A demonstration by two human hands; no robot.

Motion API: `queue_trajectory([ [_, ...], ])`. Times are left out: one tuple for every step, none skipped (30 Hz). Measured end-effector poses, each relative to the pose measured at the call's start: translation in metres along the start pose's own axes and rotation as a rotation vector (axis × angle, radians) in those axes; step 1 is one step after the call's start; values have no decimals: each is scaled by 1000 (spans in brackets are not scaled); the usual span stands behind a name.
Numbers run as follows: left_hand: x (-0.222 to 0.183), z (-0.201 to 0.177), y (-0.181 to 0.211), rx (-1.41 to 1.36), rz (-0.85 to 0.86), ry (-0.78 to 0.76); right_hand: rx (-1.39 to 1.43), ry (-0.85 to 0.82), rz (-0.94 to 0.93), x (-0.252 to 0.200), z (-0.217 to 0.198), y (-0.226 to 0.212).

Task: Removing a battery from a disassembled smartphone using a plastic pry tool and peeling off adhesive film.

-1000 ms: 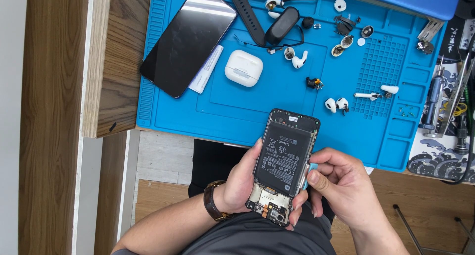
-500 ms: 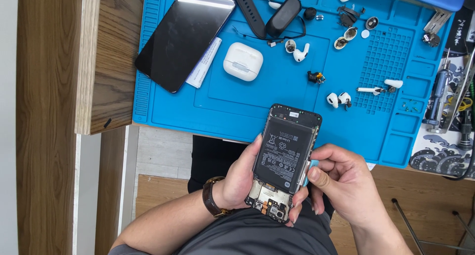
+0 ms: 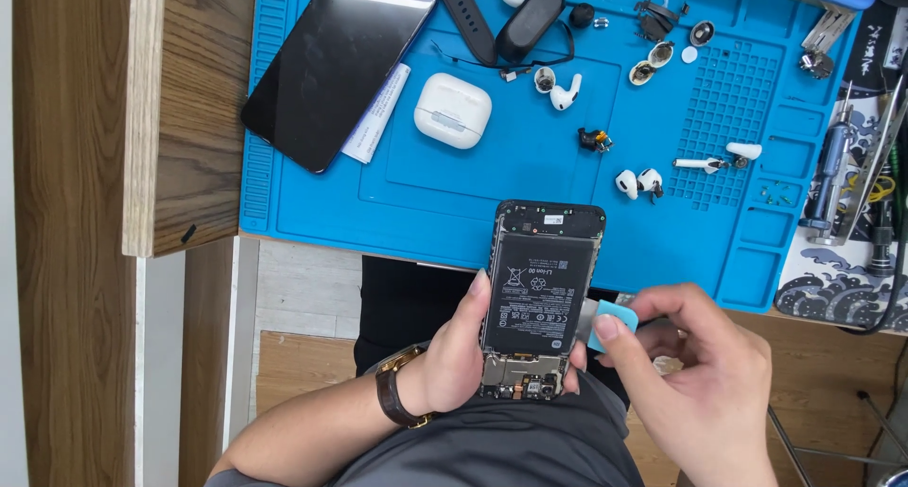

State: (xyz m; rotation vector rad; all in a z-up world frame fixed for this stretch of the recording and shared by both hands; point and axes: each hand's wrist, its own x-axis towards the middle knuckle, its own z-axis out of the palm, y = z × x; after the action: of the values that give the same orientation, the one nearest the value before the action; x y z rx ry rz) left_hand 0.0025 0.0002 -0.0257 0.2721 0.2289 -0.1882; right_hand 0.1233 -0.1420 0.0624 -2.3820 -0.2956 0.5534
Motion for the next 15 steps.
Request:
queue_trajectory([
  [-2, 4, 1, 2, 0, 0, 1, 0, -1, -1, -2, 3],
  [-3, 8, 2, 72, 5, 27, -88, -66, -107, -1, -5, 5],
  [-5, 12, 4, 142, 9, 54, -178, -132, -213, -1, -7, 7],
  [-4, 14, 3, 150, 14, 51, -175, -127, -221, -2, -5, 9],
  [-3, 17, 3, 261, 61, 63, -254, -45, -291, -4, -2, 11],
  [-3, 19, 3, 372, 109, 76, -332, 39, -360, -6, 1, 13],
  [-2, 22, 3, 380, 115, 73, -328, 44, -367, -5, 1, 13],
  [-3, 25, 2, 375, 91, 71, -330, 91, -364, -5, 1, 14],
  [-3, 28, 1, 369, 67, 68, -332, 138, -360, -5, 1, 15],
  [-3, 29, 1, 372, 66, 67, -330, 141, -361, -4, 0, 15],
  [-4, 30, 1, 397, 69, 61, -323, 120, -335, -3, -2, 15],
  [-4, 31, 1, 421, 72, 55, -317, 99, -310, -1, -3, 14],
  [-3, 31, 0, 423, 72, 54, -316, 101, -311, 3, -4, 13],
  [-3, 30, -1, 331, 71, 30, -177, -4, -205, 7, -6, 12],
  [-2, 29, -2, 239, 69, 7, -37, -109, -98, 11, -8, 10],
])
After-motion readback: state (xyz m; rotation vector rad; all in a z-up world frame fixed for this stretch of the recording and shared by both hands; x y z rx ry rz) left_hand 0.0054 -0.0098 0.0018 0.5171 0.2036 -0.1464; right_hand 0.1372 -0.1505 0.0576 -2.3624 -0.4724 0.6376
